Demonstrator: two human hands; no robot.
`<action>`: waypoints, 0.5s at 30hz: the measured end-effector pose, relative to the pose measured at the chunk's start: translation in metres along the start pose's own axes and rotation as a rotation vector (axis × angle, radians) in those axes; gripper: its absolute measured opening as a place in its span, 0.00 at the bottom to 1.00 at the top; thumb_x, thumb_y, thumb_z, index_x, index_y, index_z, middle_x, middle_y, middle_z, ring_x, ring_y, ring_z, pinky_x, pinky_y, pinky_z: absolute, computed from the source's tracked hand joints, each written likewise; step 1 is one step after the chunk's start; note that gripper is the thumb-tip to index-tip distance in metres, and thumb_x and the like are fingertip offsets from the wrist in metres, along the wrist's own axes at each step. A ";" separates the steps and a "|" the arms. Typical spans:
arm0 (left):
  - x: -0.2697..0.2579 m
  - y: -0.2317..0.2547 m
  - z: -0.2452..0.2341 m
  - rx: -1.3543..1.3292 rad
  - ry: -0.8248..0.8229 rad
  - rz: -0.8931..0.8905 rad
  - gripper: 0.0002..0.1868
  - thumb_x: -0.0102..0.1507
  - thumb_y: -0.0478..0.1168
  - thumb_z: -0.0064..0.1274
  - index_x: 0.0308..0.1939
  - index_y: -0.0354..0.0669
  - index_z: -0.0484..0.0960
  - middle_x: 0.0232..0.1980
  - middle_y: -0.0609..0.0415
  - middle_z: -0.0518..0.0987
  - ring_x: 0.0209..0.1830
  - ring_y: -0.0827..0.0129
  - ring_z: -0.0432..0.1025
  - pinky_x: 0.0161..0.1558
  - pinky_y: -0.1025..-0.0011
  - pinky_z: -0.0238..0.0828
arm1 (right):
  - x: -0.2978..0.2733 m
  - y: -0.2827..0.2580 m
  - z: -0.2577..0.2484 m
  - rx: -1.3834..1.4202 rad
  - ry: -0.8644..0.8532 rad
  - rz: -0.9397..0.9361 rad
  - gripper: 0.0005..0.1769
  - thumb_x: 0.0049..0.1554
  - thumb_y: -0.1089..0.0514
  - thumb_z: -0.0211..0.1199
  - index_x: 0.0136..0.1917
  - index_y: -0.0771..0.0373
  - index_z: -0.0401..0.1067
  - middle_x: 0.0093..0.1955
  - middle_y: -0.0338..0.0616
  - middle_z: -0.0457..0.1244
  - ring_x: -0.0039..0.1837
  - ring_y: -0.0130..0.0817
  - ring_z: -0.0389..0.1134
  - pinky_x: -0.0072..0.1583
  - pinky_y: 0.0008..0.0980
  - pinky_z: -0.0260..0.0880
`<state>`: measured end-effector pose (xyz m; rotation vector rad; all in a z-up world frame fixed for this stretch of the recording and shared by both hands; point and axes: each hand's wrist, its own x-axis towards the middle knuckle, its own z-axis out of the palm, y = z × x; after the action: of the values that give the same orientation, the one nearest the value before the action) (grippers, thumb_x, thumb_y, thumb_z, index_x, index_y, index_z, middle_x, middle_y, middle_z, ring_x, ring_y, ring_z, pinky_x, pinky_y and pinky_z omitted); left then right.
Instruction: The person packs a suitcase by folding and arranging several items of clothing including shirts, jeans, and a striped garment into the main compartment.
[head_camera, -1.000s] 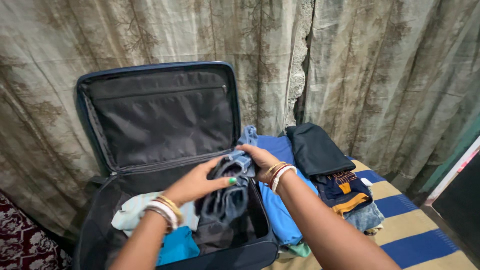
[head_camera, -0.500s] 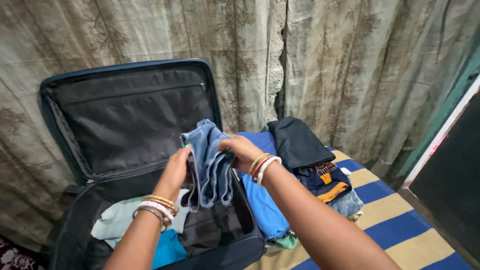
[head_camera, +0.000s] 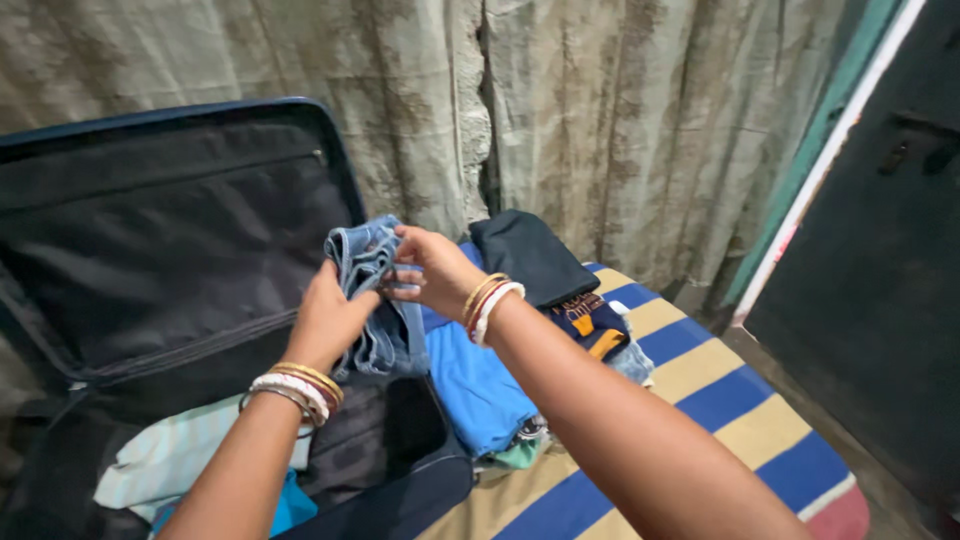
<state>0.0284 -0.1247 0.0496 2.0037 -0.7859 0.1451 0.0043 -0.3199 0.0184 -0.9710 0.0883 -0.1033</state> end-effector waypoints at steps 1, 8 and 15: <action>0.004 0.000 0.004 -0.125 0.003 -0.030 0.27 0.54 0.38 0.62 0.57 0.36 0.76 0.53 0.43 0.83 0.52 0.58 0.77 0.54 0.63 0.72 | -0.010 -0.011 -0.006 -0.085 0.015 -0.023 0.29 0.50 0.53 0.59 0.66 0.50 0.65 0.49 0.39 0.63 0.53 0.38 0.65 0.57 0.45 0.68; -0.001 -0.002 0.022 -1.005 -0.240 -0.433 0.15 0.60 0.36 0.54 0.50 0.35 0.82 0.48 0.46 0.84 0.40 0.61 0.80 0.45 0.62 0.79 | -0.025 -0.017 -0.104 -0.563 0.553 -0.089 0.39 0.50 0.52 0.62 0.74 0.57 0.58 0.56 0.43 0.64 0.58 0.37 0.64 0.60 0.37 0.64; -0.025 -0.047 0.083 -1.343 -0.437 -0.821 0.19 0.60 0.43 0.51 0.48 0.33 0.82 0.45 0.44 0.85 0.39 0.56 0.81 0.47 0.58 0.81 | -0.019 0.045 -0.219 -0.621 0.483 -0.067 0.27 0.53 0.53 0.57 0.64 0.70 0.68 0.51 0.49 0.66 0.53 0.37 0.65 0.57 0.33 0.66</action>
<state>0.0190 -0.1645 -0.0406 0.8808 -0.1033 -1.0498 -0.0391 -0.4717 -0.1413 -1.5531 0.5576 -0.3879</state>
